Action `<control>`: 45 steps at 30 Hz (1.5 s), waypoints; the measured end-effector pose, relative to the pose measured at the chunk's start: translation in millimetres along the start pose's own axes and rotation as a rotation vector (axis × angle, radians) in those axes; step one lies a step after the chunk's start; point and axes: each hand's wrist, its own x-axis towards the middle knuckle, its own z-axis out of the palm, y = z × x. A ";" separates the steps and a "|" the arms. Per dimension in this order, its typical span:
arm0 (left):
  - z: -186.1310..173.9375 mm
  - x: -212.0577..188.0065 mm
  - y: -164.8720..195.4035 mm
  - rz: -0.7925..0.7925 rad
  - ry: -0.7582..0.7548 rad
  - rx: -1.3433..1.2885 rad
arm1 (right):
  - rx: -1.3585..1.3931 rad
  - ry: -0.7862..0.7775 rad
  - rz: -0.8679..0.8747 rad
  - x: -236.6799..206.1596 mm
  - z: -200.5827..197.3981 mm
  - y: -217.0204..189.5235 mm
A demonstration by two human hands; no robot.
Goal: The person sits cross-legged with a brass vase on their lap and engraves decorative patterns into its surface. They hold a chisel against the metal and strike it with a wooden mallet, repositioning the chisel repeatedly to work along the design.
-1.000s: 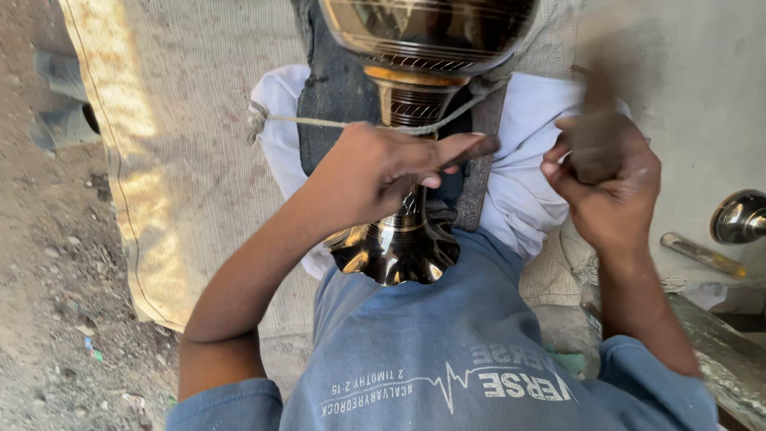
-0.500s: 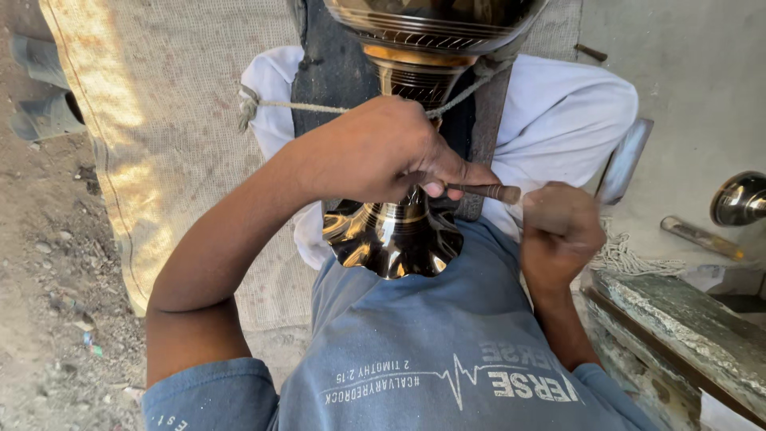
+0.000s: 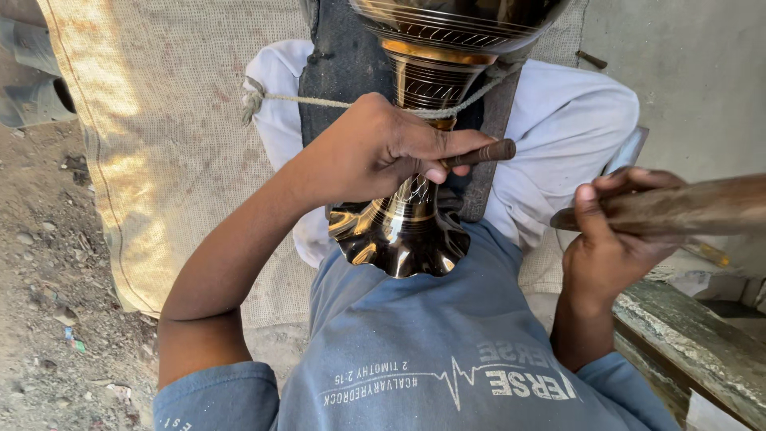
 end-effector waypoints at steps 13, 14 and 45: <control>8.0 -12.3 -3.2 0.001 0.139 0.068 | -0.551 -0.467 -0.136 73.8 38.3 -54.7; 8.9 -13.3 -3.3 -0.014 0.150 0.056 | -0.574 -0.495 -0.144 78.0 39.7 -57.9; 13.7 -10.6 6.8 -0.057 0.116 0.078 | -0.360 -0.413 0.215 82.4 29.7 -58.9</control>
